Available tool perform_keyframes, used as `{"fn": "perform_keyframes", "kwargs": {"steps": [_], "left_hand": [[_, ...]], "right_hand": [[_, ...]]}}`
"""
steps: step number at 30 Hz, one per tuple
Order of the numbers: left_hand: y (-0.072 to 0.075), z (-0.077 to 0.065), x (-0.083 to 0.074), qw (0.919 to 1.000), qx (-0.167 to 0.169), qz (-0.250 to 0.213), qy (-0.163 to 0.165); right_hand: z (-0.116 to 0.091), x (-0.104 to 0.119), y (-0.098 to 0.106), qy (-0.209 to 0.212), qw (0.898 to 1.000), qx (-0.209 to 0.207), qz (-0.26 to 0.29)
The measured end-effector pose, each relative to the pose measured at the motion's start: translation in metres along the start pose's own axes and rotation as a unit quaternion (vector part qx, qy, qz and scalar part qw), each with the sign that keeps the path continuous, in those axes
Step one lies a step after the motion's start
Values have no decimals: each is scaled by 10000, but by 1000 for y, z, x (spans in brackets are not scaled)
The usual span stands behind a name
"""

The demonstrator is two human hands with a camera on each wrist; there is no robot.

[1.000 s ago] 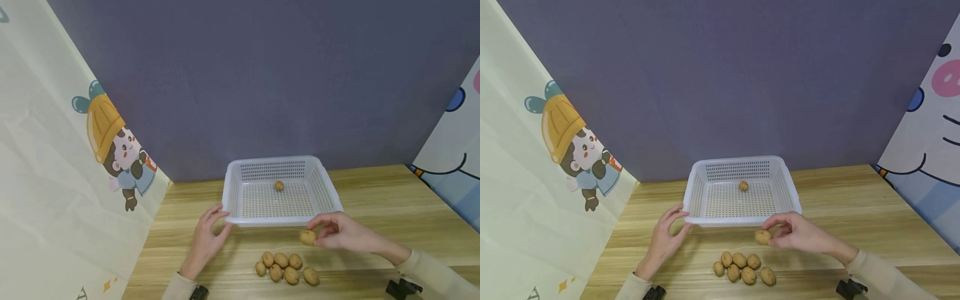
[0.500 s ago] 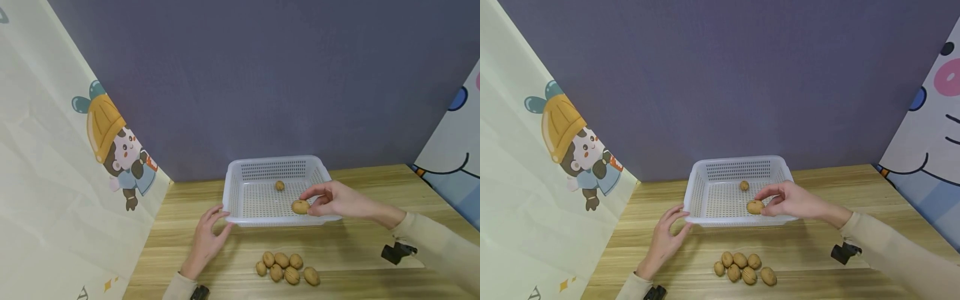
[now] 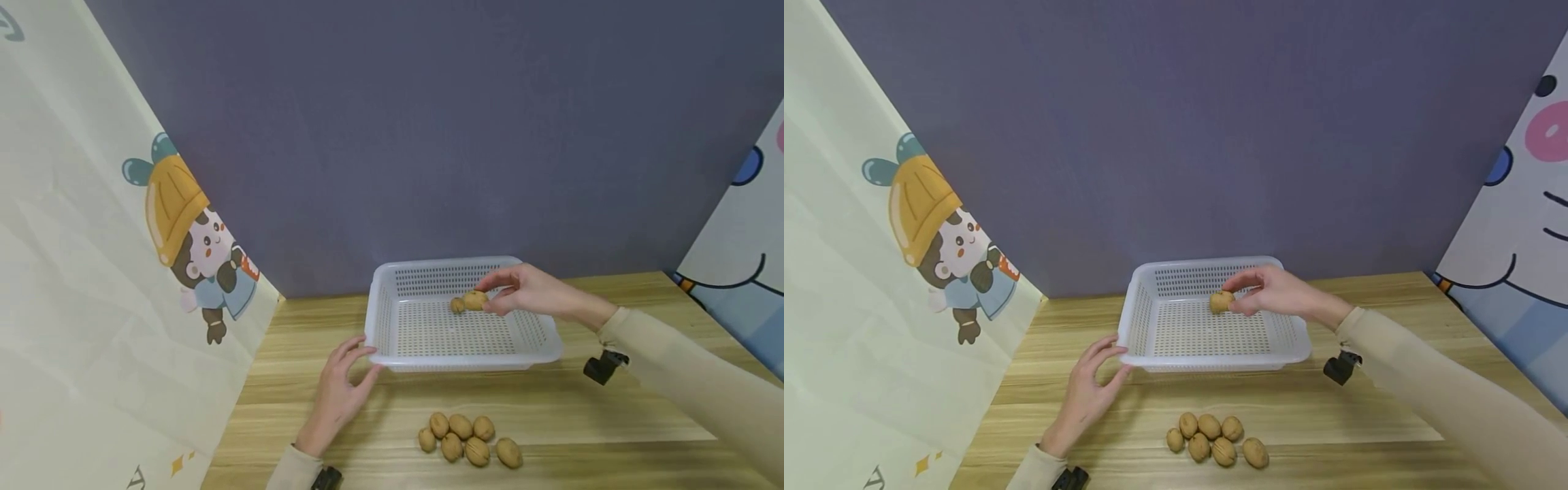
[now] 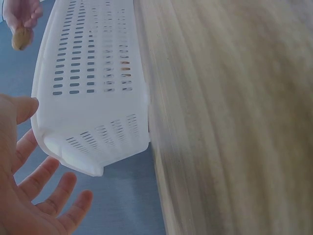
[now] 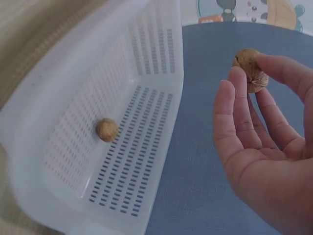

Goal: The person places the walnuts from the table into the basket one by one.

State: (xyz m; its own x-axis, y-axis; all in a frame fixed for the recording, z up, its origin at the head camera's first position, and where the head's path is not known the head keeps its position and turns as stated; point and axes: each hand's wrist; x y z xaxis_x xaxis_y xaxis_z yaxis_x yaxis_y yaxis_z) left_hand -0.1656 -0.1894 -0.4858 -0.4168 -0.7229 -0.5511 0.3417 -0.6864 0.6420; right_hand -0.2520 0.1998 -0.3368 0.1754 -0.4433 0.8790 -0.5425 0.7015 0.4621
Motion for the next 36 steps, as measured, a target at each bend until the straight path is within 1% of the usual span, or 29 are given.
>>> {"fn": "perform_keyframes", "kwargs": {"steps": [9,16,22,25,30,36], "left_hand": [[-1,0,-1,10000,-40,8,-10],[-1,0,-1,10000,-46,4,-14],[0,-1,-2,10000,2,6,27],[0,-2,-2,10000,10,-13,30],[0,-2,-2,10000,1,-13,40],[0,-1,-1,10000,-11,-7,0]], "right_hand": [[44,-6,8,-51,9991,-394,-113],[75,-20,6,-44,9986,-480,-234],[100,-32,2,-79,9985,-541,-64],[109,-38,-1,-34,9986,-524,59],[120,-50,-7,-79,9981,-564,223],[135,-66,-15,-295,9978,-598,-8]]}}
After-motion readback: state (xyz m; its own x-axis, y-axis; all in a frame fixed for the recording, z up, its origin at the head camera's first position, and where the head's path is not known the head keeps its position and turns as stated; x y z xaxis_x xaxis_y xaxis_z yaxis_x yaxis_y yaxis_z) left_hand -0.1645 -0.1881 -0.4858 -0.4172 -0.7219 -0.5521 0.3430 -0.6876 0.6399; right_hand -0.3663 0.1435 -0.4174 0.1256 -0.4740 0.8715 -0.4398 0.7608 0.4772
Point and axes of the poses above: each hand's wrist, its own z-axis towards the middle knuckle, its own y-axis out of the back of the hand, x = y × z, and after that the axes turned 2 degrees about z, right-handed
